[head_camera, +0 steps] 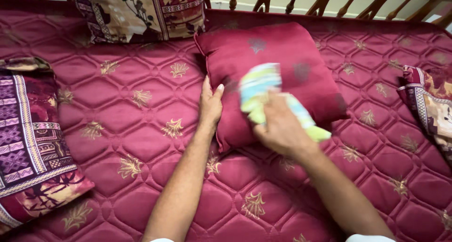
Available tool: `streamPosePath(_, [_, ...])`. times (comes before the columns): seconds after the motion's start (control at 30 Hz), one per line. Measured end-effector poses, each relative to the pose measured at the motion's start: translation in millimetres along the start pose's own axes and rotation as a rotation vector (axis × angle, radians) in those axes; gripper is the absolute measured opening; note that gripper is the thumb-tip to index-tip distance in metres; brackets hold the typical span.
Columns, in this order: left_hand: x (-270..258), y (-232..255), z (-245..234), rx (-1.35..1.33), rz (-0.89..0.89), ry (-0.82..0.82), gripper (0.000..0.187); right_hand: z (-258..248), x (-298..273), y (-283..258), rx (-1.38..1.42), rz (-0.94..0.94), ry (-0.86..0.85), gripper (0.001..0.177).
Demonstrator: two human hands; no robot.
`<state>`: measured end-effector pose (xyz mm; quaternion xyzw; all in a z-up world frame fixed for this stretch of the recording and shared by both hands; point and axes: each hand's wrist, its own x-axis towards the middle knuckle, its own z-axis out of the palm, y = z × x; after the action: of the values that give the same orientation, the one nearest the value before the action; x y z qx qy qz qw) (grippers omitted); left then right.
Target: The person wipes a red pillow with a cloth, then places a patterned pillowcase over it and adjusts the fit. The person repeats the wiping process on the same pillow after removing the pillowcase.
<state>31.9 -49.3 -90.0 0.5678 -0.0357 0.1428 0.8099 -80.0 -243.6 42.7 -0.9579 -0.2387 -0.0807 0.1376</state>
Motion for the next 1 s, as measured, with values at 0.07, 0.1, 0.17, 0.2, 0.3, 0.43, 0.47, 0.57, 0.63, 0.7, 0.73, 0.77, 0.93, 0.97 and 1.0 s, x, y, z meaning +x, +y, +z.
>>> streamPosePath(0.07, [-2.4, -1.9, -1.7, -0.079, -0.097, 0.020, 0.058, 6.8, 20.9, -21.0, 0.065, -0.182, -0.020, 0.075])
streamPosePath(0.1, [-2.8, -1.8, -3.9, -0.115, -0.144, 0.029, 0.058, 12.0, 38.5, -24.8, 0.053, -0.266, 0.007, 0.074])
streamPosePath(0.17, [-0.7, -2.9, -6.4, 0.064, -0.070, 0.064, 0.057, 21.7, 81.1, -21.4, 0.039, -0.283, 0.049, 0.066])
streamPosePath(0.2, [0.4, -3.4, -7.9, 0.154, -0.034, 0.082, 0.058, 28.3, 103.4, -19.0, -0.002, -0.279, 0.038, 0.067])
streamPosePath(0.3, [-1.8, -3.3, -11.4, 0.216, -0.001, 0.060, 0.051, 46.4, 172.6, -6.9, -0.090, -0.248, -0.024, 0.068])
streamPosePath(0.43, [-1.8, 3.1, -14.6, 0.278, 0.095, 0.039, 0.057, 54.9, 235.6, 35.1, -0.084, -0.035, -0.016, 0.065])
streamPosePath(0.47, [-6.1, 7.9, -13.3, 0.303, 0.060, 0.049, 0.057, 50.3, 240.9, 54.7, -0.075, 0.056, -0.010, 0.059])
streamPosePath(0.57, [-9.7, 29.2, -4.9, 0.366, -0.003, 0.067, 0.058, 22.6, 244.8, 123.9, -0.232, 0.464, -0.079, 0.053])
streamPosePath(0.63, [-12.9, 43.1, -1.8, 0.403, -0.051, 0.078, 0.058, 0.7, 226.0, 167.9, -0.170, 0.705, -0.156, 0.052])
streamPosePath(0.7, [-13.9, 51.7, 1.8, 0.434, -0.109, 0.089, 0.058, -9.5, 190.5, 191.2, -0.096, 0.636, 0.014, 0.056])
streamPosePath(0.73, [-14.1, 53.0, 3.2, 0.446, -0.099, 0.096, 0.058, -13.5, 173.7, 194.3, -0.103, 0.602, 0.064, 0.057])
streamPosePath(0.77, [-12.5, 52.6, 2.7, 0.459, -0.085, 0.104, 0.058, -15.7, 152.2, 191.5, -0.109, 0.565, 0.116, 0.058])
streamPosePath(0.93, [-6.2, 23.6, -3.0, 0.442, -0.032, 0.140, 0.059, -20.8, 52.1, 116.3, 0.059, 0.553, 0.092, 0.054])
streamPosePath(0.97, [-3.8, 15.7, -5.3, 0.440, -0.022, 0.140, 0.059, -14.0, 37.3, 91.6, 0.220, 0.528, 0.062, 0.055])
streamPosePath(1.0, [-1.4, 8.0, -7.4, 0.438, -0.012, 0.140, 0.059, -11.7, 26.7, 69.2, 0.380, 0.499, 0.033, 0.057])
